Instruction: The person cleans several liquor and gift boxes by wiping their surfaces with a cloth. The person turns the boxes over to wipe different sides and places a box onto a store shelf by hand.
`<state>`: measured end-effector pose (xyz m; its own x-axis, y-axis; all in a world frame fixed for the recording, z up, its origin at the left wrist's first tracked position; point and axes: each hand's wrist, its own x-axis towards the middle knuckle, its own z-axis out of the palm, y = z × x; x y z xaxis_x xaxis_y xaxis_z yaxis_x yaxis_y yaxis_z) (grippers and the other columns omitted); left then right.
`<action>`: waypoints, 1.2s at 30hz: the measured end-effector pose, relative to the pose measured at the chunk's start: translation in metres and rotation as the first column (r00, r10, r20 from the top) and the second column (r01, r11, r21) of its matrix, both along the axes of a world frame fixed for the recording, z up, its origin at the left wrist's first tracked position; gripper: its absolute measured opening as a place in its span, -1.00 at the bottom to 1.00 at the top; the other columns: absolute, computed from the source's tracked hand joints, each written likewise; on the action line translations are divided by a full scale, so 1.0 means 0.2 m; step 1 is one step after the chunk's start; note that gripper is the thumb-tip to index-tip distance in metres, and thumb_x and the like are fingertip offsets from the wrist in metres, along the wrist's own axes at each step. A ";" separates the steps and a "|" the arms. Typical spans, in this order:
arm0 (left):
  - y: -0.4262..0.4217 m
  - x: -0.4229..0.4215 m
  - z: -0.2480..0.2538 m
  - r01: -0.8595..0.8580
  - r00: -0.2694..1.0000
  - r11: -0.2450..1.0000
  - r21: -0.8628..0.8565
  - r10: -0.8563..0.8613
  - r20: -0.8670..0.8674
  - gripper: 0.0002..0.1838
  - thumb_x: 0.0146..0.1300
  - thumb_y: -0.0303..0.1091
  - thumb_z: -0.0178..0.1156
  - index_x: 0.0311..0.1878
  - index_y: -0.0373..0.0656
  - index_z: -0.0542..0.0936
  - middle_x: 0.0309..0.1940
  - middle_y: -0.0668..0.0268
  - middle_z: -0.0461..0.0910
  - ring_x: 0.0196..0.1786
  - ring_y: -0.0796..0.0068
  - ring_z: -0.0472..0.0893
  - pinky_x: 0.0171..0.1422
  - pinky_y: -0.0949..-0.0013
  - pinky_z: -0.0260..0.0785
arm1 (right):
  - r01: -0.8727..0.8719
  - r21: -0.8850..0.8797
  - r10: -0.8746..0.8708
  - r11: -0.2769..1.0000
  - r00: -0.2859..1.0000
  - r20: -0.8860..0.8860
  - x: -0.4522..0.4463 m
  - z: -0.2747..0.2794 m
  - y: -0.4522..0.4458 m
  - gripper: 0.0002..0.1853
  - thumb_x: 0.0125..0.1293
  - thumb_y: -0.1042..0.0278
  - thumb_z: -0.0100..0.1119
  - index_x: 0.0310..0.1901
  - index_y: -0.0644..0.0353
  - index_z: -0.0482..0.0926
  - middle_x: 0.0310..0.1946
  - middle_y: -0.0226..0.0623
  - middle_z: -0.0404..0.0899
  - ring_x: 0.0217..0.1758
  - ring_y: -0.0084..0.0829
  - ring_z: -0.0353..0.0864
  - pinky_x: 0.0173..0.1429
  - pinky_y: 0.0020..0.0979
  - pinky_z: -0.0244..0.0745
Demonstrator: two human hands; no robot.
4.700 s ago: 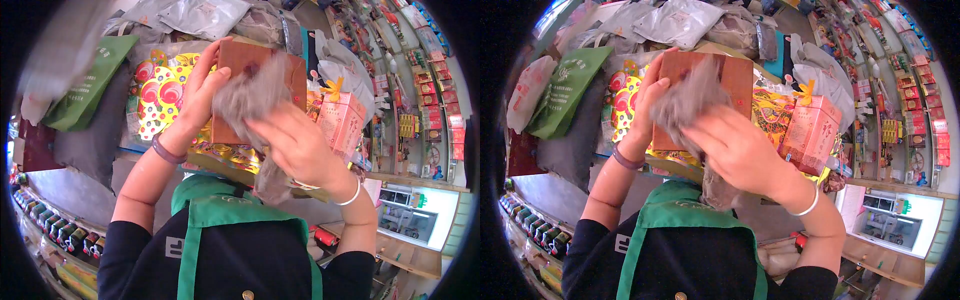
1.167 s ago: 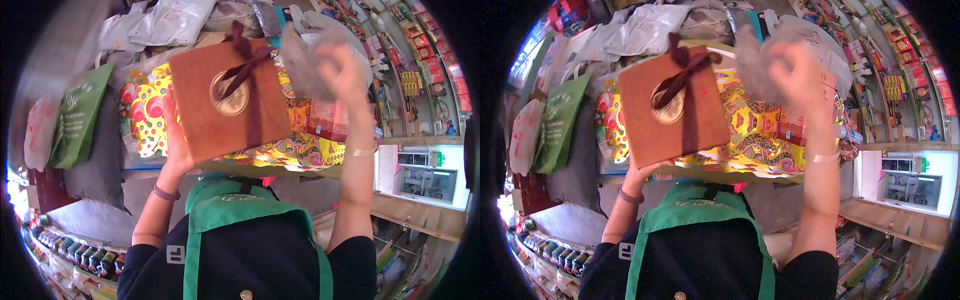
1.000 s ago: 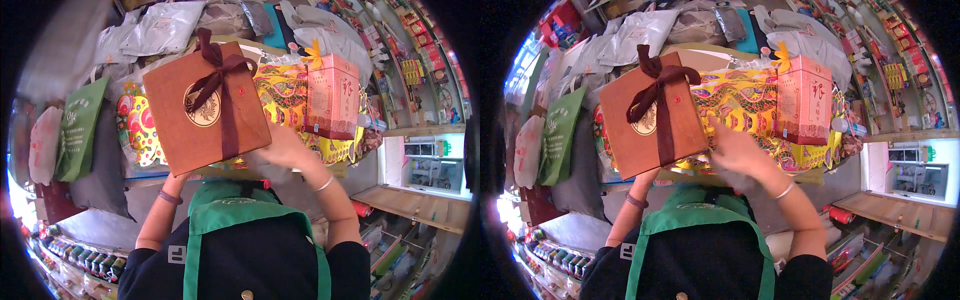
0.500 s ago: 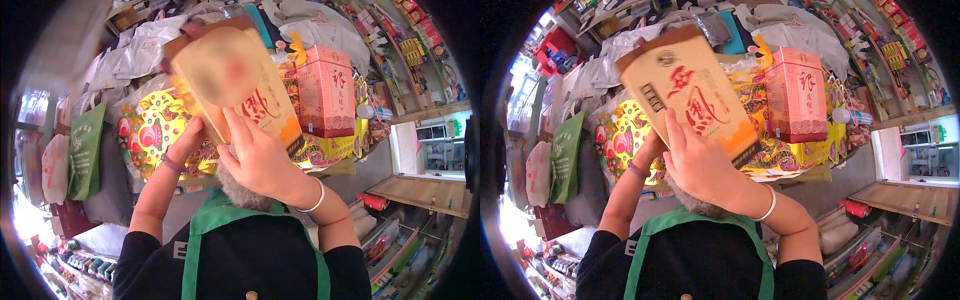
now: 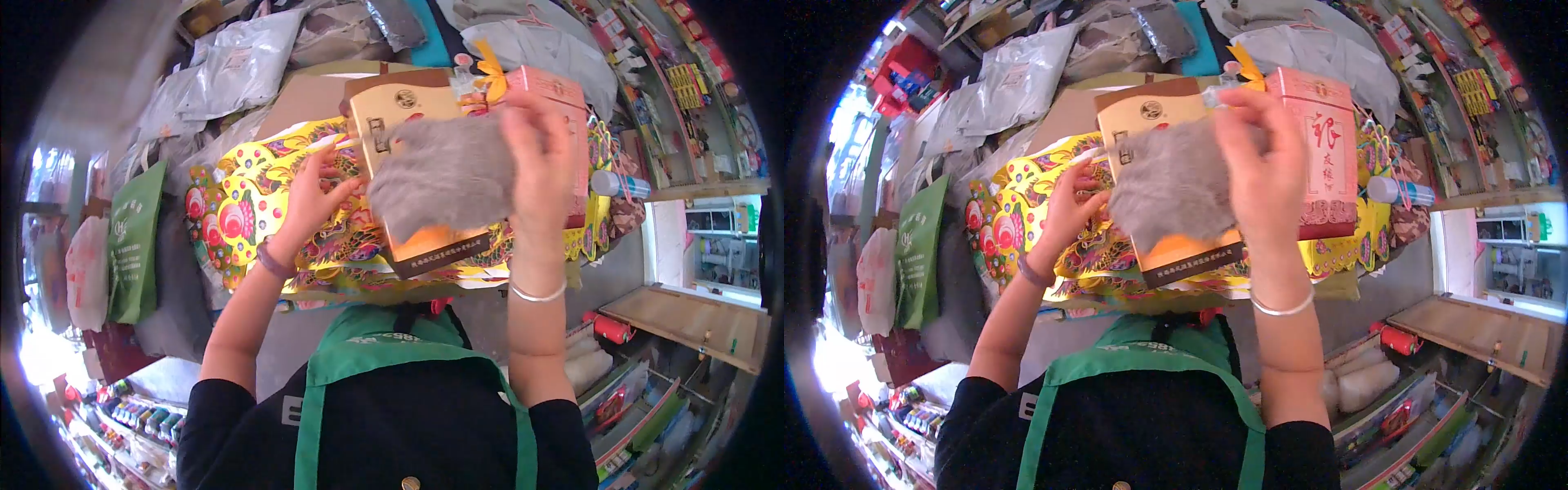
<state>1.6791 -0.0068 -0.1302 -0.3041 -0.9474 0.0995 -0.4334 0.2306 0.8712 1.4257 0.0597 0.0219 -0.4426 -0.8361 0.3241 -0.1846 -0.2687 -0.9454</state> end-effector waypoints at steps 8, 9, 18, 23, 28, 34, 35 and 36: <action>0.58 -0.05 0.01 0.175 0.970 0.959 -0.223 -0.130 0.204 0.41 -0.47 0.15 0.59 0.44 -0.31 0.05 0.35 0.06 0.17 0.42 -0.01 0.12 0.48 -0.07 -0.09 | -0.433 0.164 0.290 0.887 0.243 -0.926 0.09 -0.29 0.04 -0.49 0.30 0.24 0.14 0.27 0.14 0.38 0.28 -0.11 0.35 0.32 -0.12 0.34 0.38 -0.22 0.22; 0.60 -0.11 -0.01 0.149 0.968 0.959 -0.240 -0.092 0.232 0.36 -0.44 0.05 0.60 0.43 -0.34 0.06 0.36 0.05 0.16 0.42 0.00 0.15 0.47 -0.11 -0.11 | -0.442 0.163 0.291 0.882 0.238 -0.927 0.07 -0.32 -0.05 -0.45 0.33 0.19 0.10 0.32 0.14 0.33 0.33 -0.12 0.31 0.36 -0.08 0.29 0.42 -0.18 0.17; 0.49 -0.20 -0.06 0.065 0.980 0.941 -0.332 0.002 0.197 0.07 -0.29 -0.22 0.48 0.37 -0.33 0.21 0.33 0.04 0.28 0.38 0.08 0.27 0.47 0.01 -0.03 | -0.681 0.087 0.500 0.727 0.438 -0.747 0.13 -0.37 -0.36 -0.45 0.18 0.29 0.20 0.25 0.09 0.44 0.26 -0.18 0.42 0.34 -0.16 0.35 0.43 -0.19 0.21; 0.45 -0.17 -0.15 0.041 0.977 0.920 -0.390 0.044 0.208 -0.06 -0.07 -0.26 0.38 0.39 -0.32 0.20 0.33 0.04 0.30 0.39 0.11 0.29 0.46 0.03 0.01 | -0.823 0.197 0.640 0.533 0.239 -0.731 0.05 -0.39 0.18 -0.53 -0.02 0.50 0.17 0.01 -0.05 0.62 0.04 -0.37 0.59 0.17 -0.35 0.52 0.32 -0.13 0.32; 0.47 -0.21 -0.05 -0.001 0.988 0.950 -0.311 0.049 0.147 0.13 -0.26 -0.21 0.56 0.41 -0.30 0.15 0.34 0.04 0.28 0.37 0.08 0.29 0.45 0.08 0.04 | -0.371 -0.051 0.219 0.927 0.649 -0.729 -0.15 -0.43 -0.34 -0.56 0.07 0.53 0.06 0.05 0.13 0.57 0.04 -0.18 0.57 0.15 -0.10 0.50 0.31 -0.19 0.35; 0.49 -0.22 -0.07 -0.027 0.982 0.953 -0.303 0.083 0.173 0.10 -0.26 -0.25 0.56 0.39 -0.30 0.19 0.33 0.04 0.29 0.37 0.06 0.29 0.45 0.09 0.05 | -0.306 0.114 0.257 0.945 0.478 -0.840 -0.08 -0.41 -0.01 -0.51 0.05 0.49 0.06 0.10 0.07 0.54 0.18 -0.15 0.45 0.34 -0.10 0.33 0.43 -0.09 0.18; 0.49 -0.22 -0.07 -0.027 0.978 0.956 -0.292 0.086 0.190 0.10 -0.26 -0.25 0.56 0.39 -0.30 0.18 0.32 0.03 0.30 0.36 0.06 0.30 0.45 0.09 0.06 | -0.395 0.135 0.328 0.909 0.476 -0.816 -0.05 -0.42 0.14 -0.58 0.02 0.41 0.17 0.00 0.06 0.60 0.08 -0.24 0.50 0.25 -0.15 0.41 0.29 -0.07 0.30; 0.49 -0.21 -0.07 -0.025 0.974 0.959 -0.282 0.087 0.209 0.10 -0.26 -0.25 0.56 0.40 -0.29 0.18 0.32 0.03 0.31 0.36 0.06 0.30 0.45 0.09 0.06 | -0.491 0.123 0.354 0.862 0.411 -0.840 -0.03 -0.49 0.30 -0.59 0.04 0.37 0.17 0.01 0.01 0.60 0.09 -0.30 0.51 0.24 -0.21 0.43 0.28 -0.11 0.31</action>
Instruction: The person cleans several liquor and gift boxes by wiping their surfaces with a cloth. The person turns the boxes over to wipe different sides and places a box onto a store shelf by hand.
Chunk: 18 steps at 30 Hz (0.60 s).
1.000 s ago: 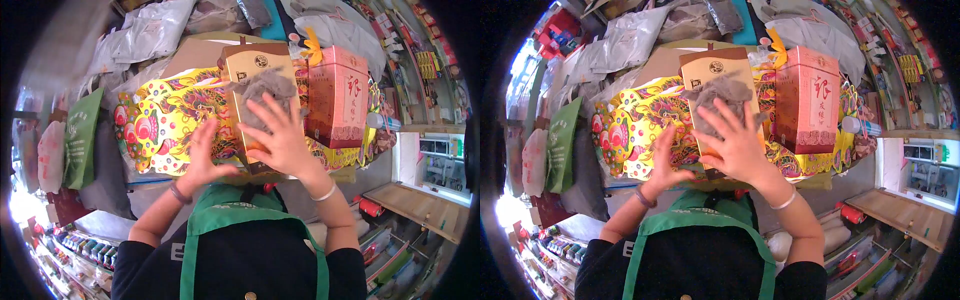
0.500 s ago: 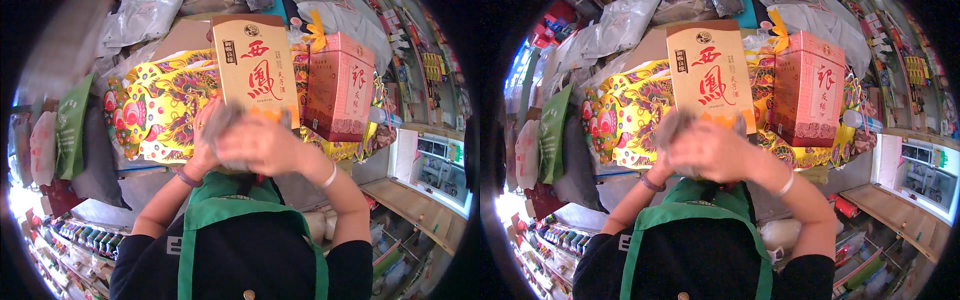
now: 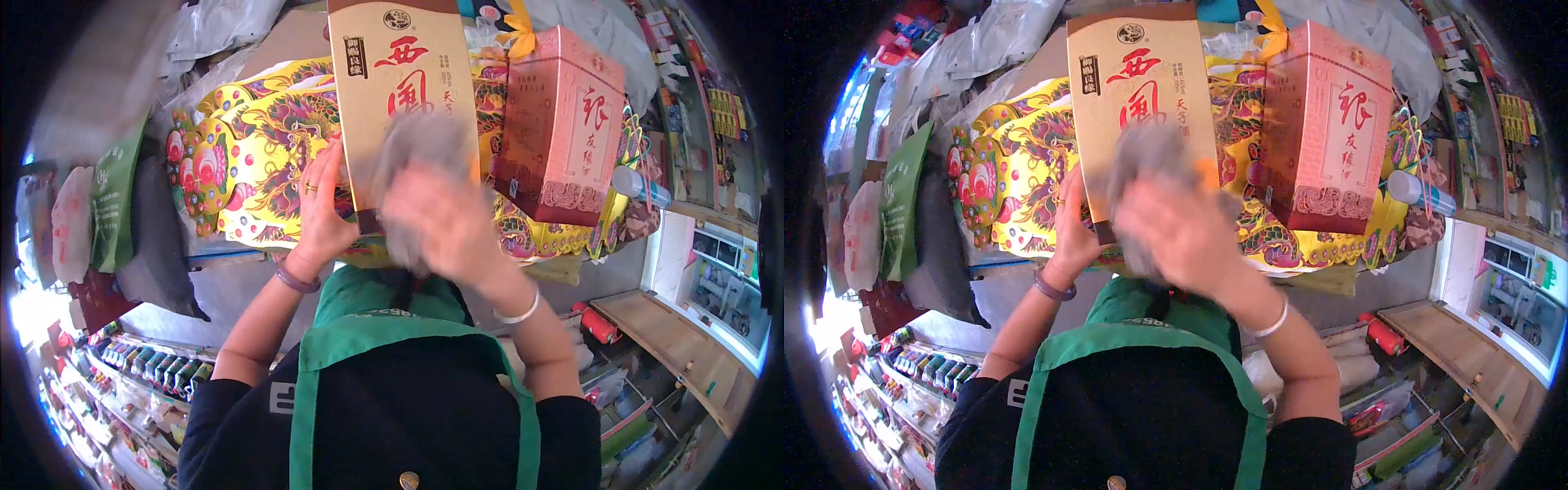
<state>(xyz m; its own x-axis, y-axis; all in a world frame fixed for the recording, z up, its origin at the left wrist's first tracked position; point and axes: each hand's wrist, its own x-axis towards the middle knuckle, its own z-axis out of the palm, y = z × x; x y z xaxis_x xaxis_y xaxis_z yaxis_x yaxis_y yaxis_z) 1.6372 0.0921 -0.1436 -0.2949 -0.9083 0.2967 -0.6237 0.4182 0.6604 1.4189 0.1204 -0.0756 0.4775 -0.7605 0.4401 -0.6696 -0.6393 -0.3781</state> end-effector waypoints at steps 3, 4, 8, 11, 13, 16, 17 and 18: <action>0.02 -0.01 0.01 -0.044 0.999 0.999 0.018 0.044 -0.005 0.10 -0.25 -0.25 0.57 0.40 -0.29 0.18 0.28 0.03 0.34 0.34 0.05 0.33 0.43 0.10 0.09 | -0.356 0.239 0.363 0.903 0.932 0.016 -0.09 -0.16 0.27 -0.79 -0.02 0.52 0.15 -0.31 0.06 0.63 -0.26 -0.35 0.61 -0.09 -0.26 0.59 0.07 -0.24 0.47; 0.03 -0.02 0.01 -0.066 0.998 0.998 0.023 0.066 -0.018 0.09 -0.24 -0.25 0.57 0.40 -0.29 0.18 0.27 0.04 0.35 0.33 0.05 0.33 0.43 0.10 0.10 | -0.289 0.317 0.258 0.903 0.956 0.138 -0.13 -0.20 0.33 -0.76 -0.07 0.56 0.14 -0.32 0.07 0.63 -0.28 -0.33 0.60 -0.12 -0.24 0.59 0.04 -0.25 0.48; 0.13 -0.05 0.06 -0.225 0.974 0.965 0.135 0.228 -0.009 -0.02 -0.13 -0.34 0.52 0.38 -0.27 0.21 0.20 0.08 0.39 0.27 0.11 0.40 0.37 0.13 0.22 | -0.139 0.477 -0.170 0.868 0.820 0.547 -0.17 -0.08 0.29 -0.65 -0.19 0.70 0.04 -0.30 0.16 0.61 -0.30 -0.25 0.60 -0.22 -0.20 0.62 -0.10 -0.32 0.56; 0.35 0.04 0.05 -0.119 0.758 0.722 0.682 0.510 -0.407 -0.24 0.14 -0.30 0.36 0.37 -0.24 0.25 0.15 0.13 0.44 0.22 0.19 0.44 0.36 0.11 0.25 | -0.273 0.353 0.021 0.895 0.816 0.577 -0.04 0.02 0.24 -0.60 -0.04 0.51 0.14 -0.06 0.16 0.58 -0.02 -0.23 0.56 0.06 -0.20 0.53 0.23 -0.14 0.36; 0.48 0.05 0.17 0.467 0.178 0.517 0.717 0.740 -0.649 -0.39 0.39 0.02 -0.02 0.36 -0.19 0.29 0.21 0.12 0.43 0.25 0.19 0.44 0.39 0.05 0.22 | -0.401 0.236 0.289 0.885 0.871 0.397 0.12 0.00 0.24 -0.54 0.06 0.25 0.24 0.06 0.13 0.54 0.16 -0.23 0.47 0.27 -0.21 0.39 0.39 0.04 0.10; 0.56 0.11 0.23 0.724 -0.175 0.456 0.517 0.847 -0.501 -0.36 0.43 0.11 -0.19 0.37 -0.17 0.28 0.30 0.08 0.37 0.32 0.15 0.40 0.43 0.04 0.19 | -0.290 0.018 0.282 0.957 0.942 0.181 0.13 0.01 0.22 -0.37 0.13 -0.06 0.27 0.17 0.14 0.48 0.33 -0.16 0.29 0.48 -0.14 0.15 0.45 0.21 -0.12; 0.56 0.15 0.22 0.710 -0.212 0.482 0.513 0.842 -0.497 -0.36 0.43 0.10 -0.22 0.38 -0.16 0.28 0.32 0.08 0.35 0.33 0.14 0.38 0.44 0.03 0.18 | -0.093 -0.051 0.100 0.994 0.984 0.148 0.08 0.04 0.20 -0.36 0.15 -0.05 0.26 0.20 0.15 0.45 0.37 -0.13 0.23 0.49 -0.10 0.10 0.46 0.21 -0.13; 0.49 0.17 0.28 0.622 -0.166 0.576 0.531 0.759 -0.630 -0.38 0.43 0.04 -0.22 0.42 -0.15 0.21 0.34 0.11 0.33 0.35 0.13 0.37 0.44 0.03 0.18 | 0.105 -0.120 -0.089 0.987 0.988 0.128 0.03 0.06 0.18 -0.34 0.17 -0.05 0.24 0.24 0.16 0.42 0.40 -0.10 0.18 0.51 -0.06 0.06 0.46 0.20 -0.13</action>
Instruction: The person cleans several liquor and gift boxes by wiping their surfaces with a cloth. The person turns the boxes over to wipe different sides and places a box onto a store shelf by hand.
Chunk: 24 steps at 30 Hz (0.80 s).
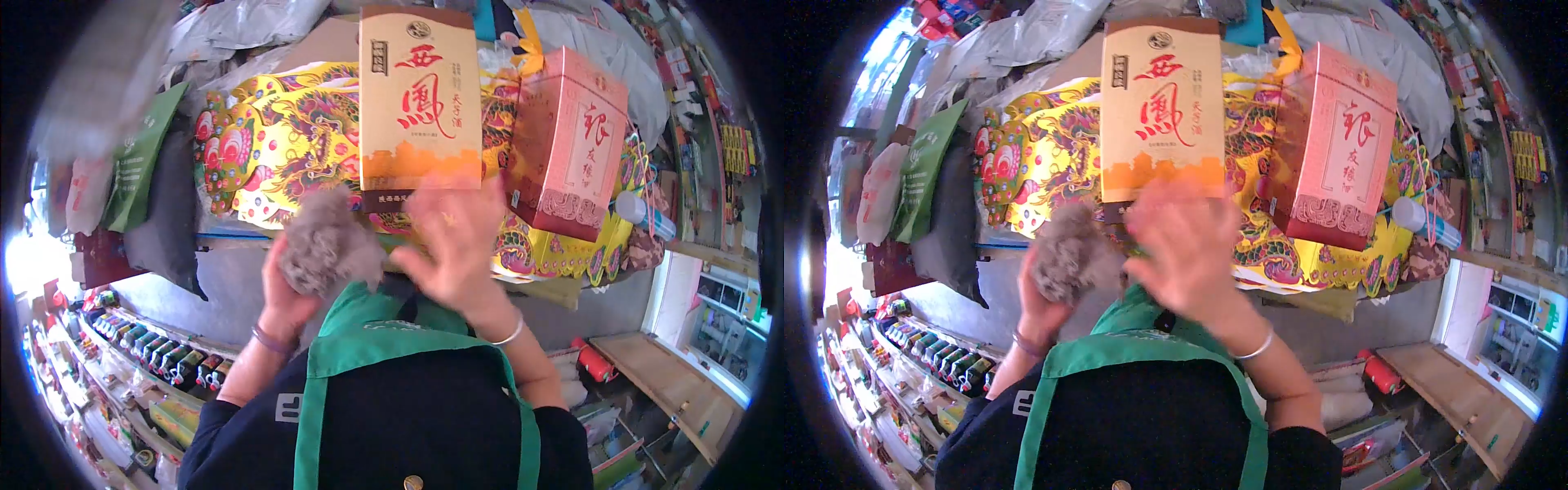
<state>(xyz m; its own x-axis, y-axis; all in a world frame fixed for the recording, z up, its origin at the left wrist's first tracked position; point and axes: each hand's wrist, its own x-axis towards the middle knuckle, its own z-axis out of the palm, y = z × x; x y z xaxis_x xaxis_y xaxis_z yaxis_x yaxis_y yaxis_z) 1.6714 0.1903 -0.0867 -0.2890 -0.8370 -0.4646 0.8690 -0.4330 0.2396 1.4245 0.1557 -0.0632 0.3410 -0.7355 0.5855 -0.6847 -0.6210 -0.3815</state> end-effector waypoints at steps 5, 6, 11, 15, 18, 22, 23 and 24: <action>-0.44 -0.10 0.03 0.333 0.668 0.805 -0.491 0.166 0.725 -0.35 0.45 -0.02 -0.21 0.49 -0.16 0.06 0.41 0.14 0.22 0.48 0.17 0.17 0.51 0.14 0.01 | 0.066 0.192 -0.062 0.979 0.998 -0.023 -0.06 -0.12 -0.16 -0.16 0.12 -0.05 0.31 0.36 0.22 0.25 0.46 0.10 -0.04 0.52 0.11 -0.08 0.47 0.10 -0.01; -0.55 -0.21 -0.05 0.520 0.446 0.665 -0.537 0.326 0.834 -0.35 0.46 -0.05 -0.22 0.50 -0.17 0.03 0.43 0.14 0.20 0.51 0.20 0.10 0.53 0.19 -0.05 | 0.068 0.200 -0.064 0.977 0.998 -0.028 -0.07 -0.13 -0.16 -0.15 0.10 -0.01 0.33 0.36 0.22 0.25 0.46 0.09 -0.03 0.52 0.11 -0.08 0.48 0.06 0.00; -1.20 -0.41 -0.07 0.361 0.690 0.627 -0.690 0.318 0.650 -0.40 0.49 0.01 -0.29 0.44 -0.13 0.22 0.39 0.13 0.25 0.47 0.31 0.15 0.52 0.32 -0.06 | 0.108 0.195 -0.099 0.975 0.994 -0.056 -0.10 -0.15 -0.14 -0.15 0.09 0.02 0.35 0.37 0.21 0.25 0.46 0.06 -0.01 0.52 0.11 -0.07 0.50 -0.01 0.00; -1.26 -0.36 -0.12 0.499 0.480 0.749 -0.437 0.181 0.858 -0.43 0.47 -0.04 -0.25 0.41 -0.15 0.26 0.25 0.15 0.43 0.27 0.36 0.40 0.33 0.28 0.21 | 0.149 0.186 -0.139 0.971 0.988 -0.064 -0.07 -0.16 -0.15 -0.17 0.13 -0.04 0.30 0.37 0.19 0.25 0.46 0.04 -0.02 0.53 0.10 -0.08 0.50 0.00 -0.03; -1.04 -0.28 -0.37 0.418 0.615 0.860 -0.293 -0.030 0.788 -0.45 0.37 -0.18 -0.02 0.37 -0.20 0.28 0.28 0.15 0.40 0.28 0.31 0.43 0.26 0.26 0.29 | 0.165 0.181 -0.158 0.970 0.986 -0.052 -0.06 -0.17 -0.15 -0.16 0.11 -0.04 0.32 0.36 0.20 0.26 0.46 0.04 -0.01 0.52 0.10 -0.07 0.50 0.00 -0.04; -0.23 -0.12 -0.52 0.457 0.407 0.794 -0.401 0.214 0.888 -0.54 0.31 -0.38 0.05 0.28 -0.17 0.37 0.19 0.11 0.42 0.23 0.13 0.45 0.36 0.14 0.24 | 0.180 0.148 -0.182 0.972 0.983 -0.004 -0.05 -0.19 -0.15 -0.18 0.12 0.00 0.34 0.36 0.18 0.27 0.46 -0.01 0.01 0.53 0.05 -0.06 0.53 -0.05 -0.08; -0.10 -0.14 -0.44 0.207 0.877 0.936 -0.285 -0.048 0.479 -0.58 0.29 -0.39 0.08 0.23 -0.14 0.41 0.12 0.13 0.47 0.21 0.12 0.47 0.34 0.09 0.26 | 0.186 0.141 -0.189 0.972 0.982 0.010 -0.05 -0.20 -0.16 -0.16 0.09 0.00 0.37 0.36 0.18 0.26 0.46 0.00 0.00 0.53 0.06 -0.07 0.53 -0.04 -0.08; 0.01 -0.15 -0.43 0.148 0.856 0.978 -0.145 -0.053 0.514 -0.54 0.41 -0.27 -0.01 0.32 -0.20 0.31 0.13 0.21 0.46 0.13 0.31 0.52 0.18 0.25 0.43 | 0.172 0.142 -0.177 0.975 0.984 0.023 -0.06 -0.20 -0.15 -0.14 0.09 0.02 0.37 0.37 0.18 0.24 0.46 0.01 -0.01 0.53 0.07 -0.08 0.52 -0.03 -0.08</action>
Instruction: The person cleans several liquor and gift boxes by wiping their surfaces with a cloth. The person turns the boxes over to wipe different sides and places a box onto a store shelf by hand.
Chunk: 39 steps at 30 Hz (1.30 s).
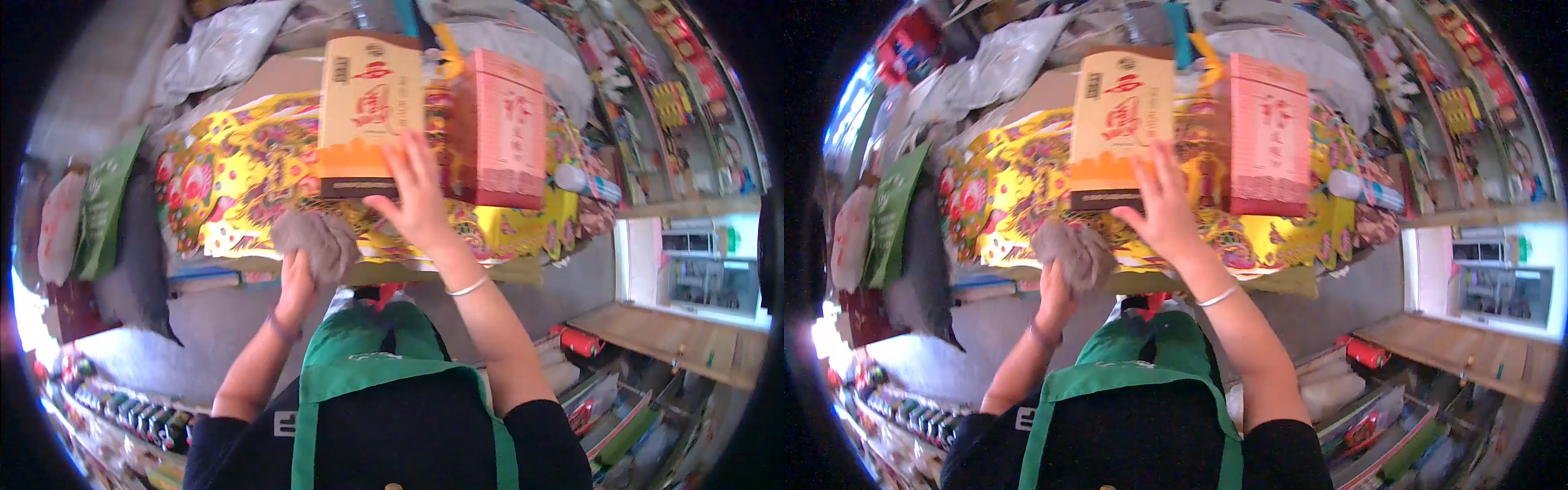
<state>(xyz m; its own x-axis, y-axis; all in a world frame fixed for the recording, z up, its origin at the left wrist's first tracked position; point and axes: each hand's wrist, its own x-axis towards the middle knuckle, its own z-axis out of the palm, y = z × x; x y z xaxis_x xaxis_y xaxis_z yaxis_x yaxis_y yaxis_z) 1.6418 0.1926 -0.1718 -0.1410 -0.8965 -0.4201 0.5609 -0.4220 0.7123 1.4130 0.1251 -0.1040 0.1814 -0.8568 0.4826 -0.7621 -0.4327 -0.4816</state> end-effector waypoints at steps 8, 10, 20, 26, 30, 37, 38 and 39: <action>0.31 -0.28 0.25 0.193 0.976 0.965 0.179 -0.171 -0.134 -0.49 0.42 -0.06 -0.08 0.30 -0.17 0.34 0.18 0.14 0.47 0.23 0.16 0.48 0.34 0.06 0.32 | -0.129 -0.065 0.137 0.990 0.980 0.145 -0.22 0.13 0.33 -0.22 0.19 0.08 0.27 0.38 0.22 0.20 0.40 0.00 0.12 0.46 0.01 0.13 0.46 0.01 0.06; 0.33 -0.48 0.33 0.259 0.962 0.939 0.226 -0.231 -0.143 -0.42 0.43 0.03 -0.15 0.35 -0.16 0.28 0.26 0.13 0.41 0.29 0.14 0.42 0.40 0.01 0.24 | -0.235 -0.010 0.232 0.972 0.948 0.217 -0.39 0.15 0.58 -0.20 0.13 0.16 0.36 0.35 0.25 0.23 0.37 -0.04 0.18 0.45 -0.03 0.14 0.45 -0.09 0.13; 0.65 -2.06 0.49 0.933 0.307 0.318 -0.170 -0.947 -0.091 -0.27 0.35 -0.03 0.11 0.43 -0.22 0.12 0.35 0.17 0.27 0.37 0.27 0.31 0.46 0.15 0.12 | 0.268 0.477 -0.525 0.837 0.636 0.566 -1.74 0.06 1.65 -0.35 0.15 0.31 0.31 0.27 0.28 0.32 0.10 -0.09 0.51 0.21 -0.23 0.48 0.26 -0.30 0.36; 0.77 -2.90 0.51 0.961 0.274 0.265 -0.077 -0.949 0.156 -0.71 0.36 -0.26 0.16 -0.01 -0.30 0.58 -0.21 0.40 0.63 -0.16 0.64 0.56 -0.04 0.49 0.41 | 0.281 0.396 -0.320 0.874 -0.281 0.905 -2.46 0.15 1.97 -0.71 0.26 0.50 0.13 0.02 0.28 0.52 -0.12 -0.42 0.60 -0.07 -0.59 0.52 0.05 -0.50 0.41; 0.74 -3.43 0.45 0.946 0.290 0.267 -0.184 -0.951 0.110 -0.71 0.35 -0.29 0.17 -0.01 -0.30 0.58 -0.19 0.39 0.63 -0.15 0.66 0.54 -0.01 0.49 0.39 | 0.481 0.306 -0.268 0.822 -0.148 0.952 -2.89 0.20 1.93 -0.73 0.30 0.48 0.10 0.03 0.29 0.51 -0.15 -0.42 0.58 -0.08 -0.65 0.49 0.05 -0.53 0.39; 0.51 -4.32 0.19 0.924 0.331 0.241 -0.297 -0.892 0.307 -0.62 0.30 -0.28 0.23 0.12 -0.26 0.53 -0.13 0.35 0.61 -0.09 0.58 0.55 0.03 0.46 0.40 | 0.710 0.325 -0.548 0.625 0.102 0.830 -3.78 0.28 1.71 -0.70 0.33 0.46 0.08 0.07 0.34 0.47 -0.12 -0.40 0.57 -0.07 -0.59 0.50 0.06 -0.52 0.40; 0.49 -4.45 0.14 0.930 0.339 0.274 -0.245 -0.897 0.285 -0.57 0.30 -0.25 0.23 0.18 -0.23 0.50 -0.07 0.32 0.59 -0.05 0.55 0.55 0.06 0.43 0.40 | 0.688 0.366 -0.543 0.626 0.049 0.838 -3.90 0.31 1.66 -0.70 0.33 0.46 0.07 0.07 0.35 0.47 -0.12 -0.40 0.57 -0.07 -0.58 0.51 0.07 -0.52 0.40; 0.47 -4.57 0.14 0.930 0.352 0.314 -0.191 -0.910 0.220 -0.52 0.32 -0.19 0.21 0.24 -0.19 0.44 0.04 0.28 0.53 0.03 0.49 0.52 0.09 0.36 0.41 | 0.632 0.412 -0.564 0.657 0.048 0.825 -4.01 0.35 1.60 -0.64 0.31 0.49 0.08 0.13 0.36 0.43 -0.05 -0.35 0.54 0.00 -0.53 0.50 0.13 -0.48 0.38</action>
<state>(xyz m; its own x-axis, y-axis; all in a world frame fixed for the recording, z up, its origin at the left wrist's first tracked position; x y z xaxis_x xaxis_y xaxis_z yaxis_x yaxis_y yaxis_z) 0.7277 0.2874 -0.1439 -0.9275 -0.2672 -0.2614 -0.1202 -0.4491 0.8854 0.6108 0.4454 -0.0334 -0.9059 -0.4232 -0.0162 0.0626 -0.0959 -0.9934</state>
